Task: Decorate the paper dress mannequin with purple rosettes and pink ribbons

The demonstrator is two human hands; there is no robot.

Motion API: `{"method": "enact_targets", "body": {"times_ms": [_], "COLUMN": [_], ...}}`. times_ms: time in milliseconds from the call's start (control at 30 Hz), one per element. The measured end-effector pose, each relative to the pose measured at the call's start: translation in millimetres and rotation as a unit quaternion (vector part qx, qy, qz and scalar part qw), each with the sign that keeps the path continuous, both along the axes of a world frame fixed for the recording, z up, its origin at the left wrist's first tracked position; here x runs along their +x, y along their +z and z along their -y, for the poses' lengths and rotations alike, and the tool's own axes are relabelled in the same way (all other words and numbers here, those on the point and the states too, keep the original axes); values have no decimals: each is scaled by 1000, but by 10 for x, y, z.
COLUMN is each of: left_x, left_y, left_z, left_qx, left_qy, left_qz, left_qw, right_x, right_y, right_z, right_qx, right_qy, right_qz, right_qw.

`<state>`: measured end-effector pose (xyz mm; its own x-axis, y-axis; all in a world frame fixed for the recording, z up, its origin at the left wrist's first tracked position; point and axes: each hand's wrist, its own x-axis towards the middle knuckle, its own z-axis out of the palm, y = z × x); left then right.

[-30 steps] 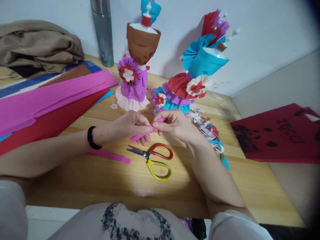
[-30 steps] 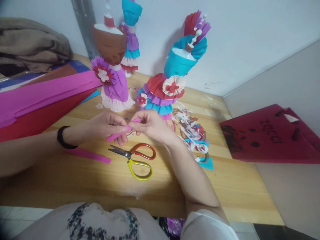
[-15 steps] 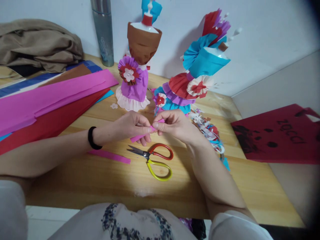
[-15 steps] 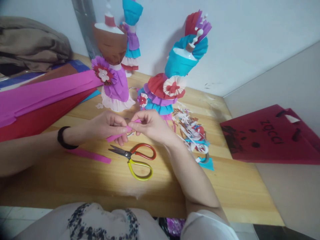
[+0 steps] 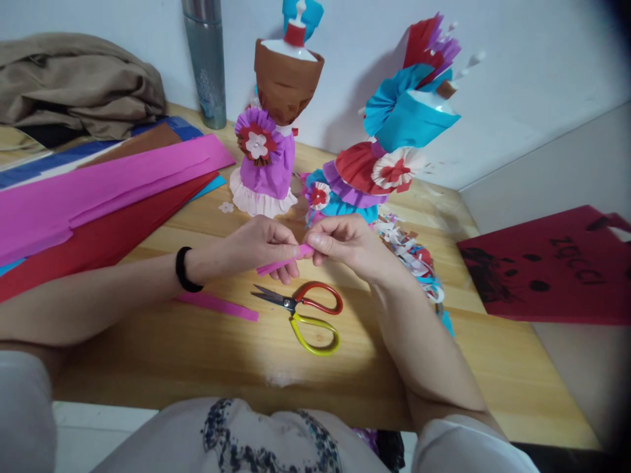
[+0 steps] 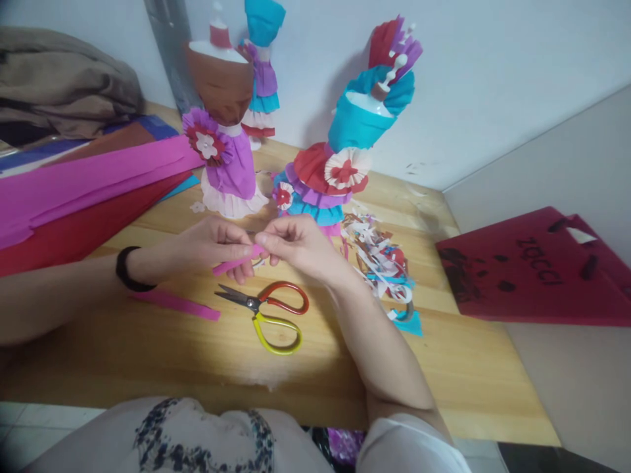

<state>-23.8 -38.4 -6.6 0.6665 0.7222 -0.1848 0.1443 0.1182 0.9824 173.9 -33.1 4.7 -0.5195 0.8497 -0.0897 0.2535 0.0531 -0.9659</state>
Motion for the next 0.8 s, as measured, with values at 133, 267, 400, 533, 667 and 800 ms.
{"method": "enact_targets", "body": {"times_ms": [133, 267, 400, 533, 667, 800], "left_x": [-3, 1, 11, 14, 9, 11], "left_y": [-21, -22, -4, 14, -1, -35], "left_z": [-8, -9, 1, 7, 2, -11], "left_qx": [9, 9, -1, -15, -16, -8], "left_qy": [0, -4, 1, 4, -2, 2], "left_qz": [-1, -3, -8, -13, -6, -3], "left_qw": [1000, 1000, 1000, 1000, 1000, 1000], "right_x": [-10, -4, 4, -3, -15, -15], "right_y": [-13, -26, -32, -36, -39, -36], "right_z": [-3, -5, -9, -4, -1, -16], "right_qx": [6, 8, 13, 17, -6, -46], "right_qy": [0, 4, 9, 23, 12, 7], "right_qz": [1, -2, 10, 20, 13, -13], "right_qw": [1000, 1000, 1000, 999, 1000, 999]}}
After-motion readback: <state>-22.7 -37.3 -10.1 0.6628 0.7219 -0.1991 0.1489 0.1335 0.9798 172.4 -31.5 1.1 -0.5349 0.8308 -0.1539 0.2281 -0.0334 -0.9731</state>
